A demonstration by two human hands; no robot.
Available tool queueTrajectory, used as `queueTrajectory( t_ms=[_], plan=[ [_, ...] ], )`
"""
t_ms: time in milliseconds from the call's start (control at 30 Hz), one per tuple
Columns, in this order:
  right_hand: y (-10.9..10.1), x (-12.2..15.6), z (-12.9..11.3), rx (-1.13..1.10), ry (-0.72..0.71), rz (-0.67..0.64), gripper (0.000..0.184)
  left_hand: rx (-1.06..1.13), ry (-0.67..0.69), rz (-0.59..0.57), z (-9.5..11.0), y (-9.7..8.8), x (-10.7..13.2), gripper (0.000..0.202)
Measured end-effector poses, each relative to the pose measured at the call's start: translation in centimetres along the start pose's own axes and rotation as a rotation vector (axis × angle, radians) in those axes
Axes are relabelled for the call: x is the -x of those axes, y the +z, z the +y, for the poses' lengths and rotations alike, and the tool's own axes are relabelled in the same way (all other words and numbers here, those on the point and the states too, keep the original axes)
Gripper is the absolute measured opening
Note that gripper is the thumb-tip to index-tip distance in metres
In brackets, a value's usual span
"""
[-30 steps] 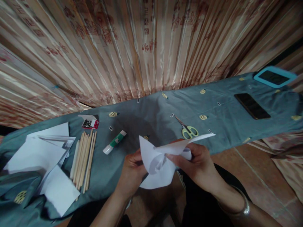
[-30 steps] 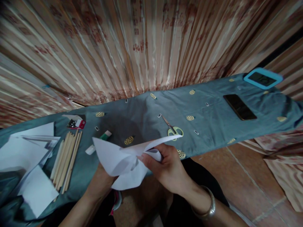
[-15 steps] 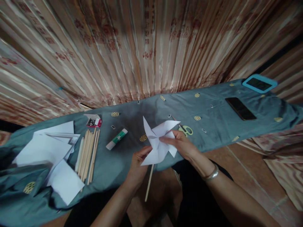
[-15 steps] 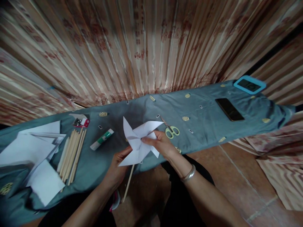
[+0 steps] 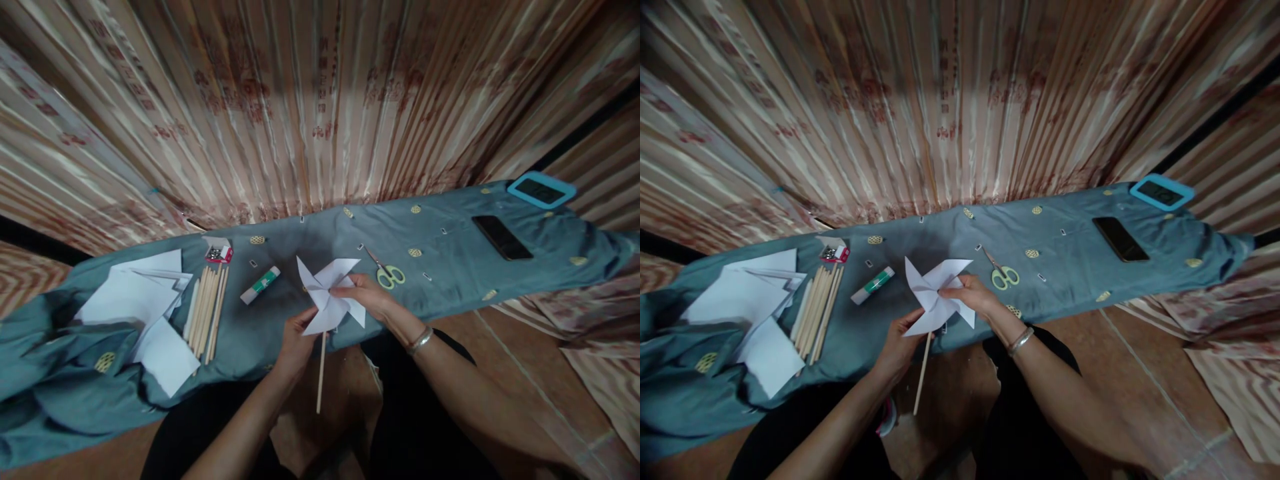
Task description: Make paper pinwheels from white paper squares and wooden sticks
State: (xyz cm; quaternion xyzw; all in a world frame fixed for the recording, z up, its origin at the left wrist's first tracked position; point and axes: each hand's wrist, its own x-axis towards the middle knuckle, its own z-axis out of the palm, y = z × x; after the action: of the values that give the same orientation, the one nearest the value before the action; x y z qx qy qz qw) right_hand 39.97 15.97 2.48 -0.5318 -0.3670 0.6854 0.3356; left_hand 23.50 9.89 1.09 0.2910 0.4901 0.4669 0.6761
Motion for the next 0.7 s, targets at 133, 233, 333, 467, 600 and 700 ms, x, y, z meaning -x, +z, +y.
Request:
queueTrajectory(
  t_ms=[133,233,333,467,600,700],
  plan=[
    [0.2,0.0,-0.4,0.029,0.003,-0.011,0.035,0.048,-0.02,0.036,-0.2,-0.2,-0.1,0.039],
    [0.5,0.1,-0.9,0.052,0.006,-0.013,0.033,0.057,-0.021,0.028,-0.2,-0.3,0.0,0.038],
    [0.8,0.2,-1.3,0.072,0.018,-0.013,0.031,0.045,-0.008,0.027,-0.1,-0.3,0.1,0.038],
    [1.3,0.1,-1.6,0.096,0.033,-0.007,0.026,0.036,0.005,0.041,0.2,-0.5,0.2,0.038],
    [1.5,-0.2,-1.6,0.146,0.047,0.002,0.026,0.027,0.02,0.046,0.0,-0.8,0.0,0.045],
    [1.4,-0.5,-1.6,0.206,0.057,0.013,0.028,0.022,0.023,0.027,-0.3,-1.0,-0.1,0.046]
  ],
)
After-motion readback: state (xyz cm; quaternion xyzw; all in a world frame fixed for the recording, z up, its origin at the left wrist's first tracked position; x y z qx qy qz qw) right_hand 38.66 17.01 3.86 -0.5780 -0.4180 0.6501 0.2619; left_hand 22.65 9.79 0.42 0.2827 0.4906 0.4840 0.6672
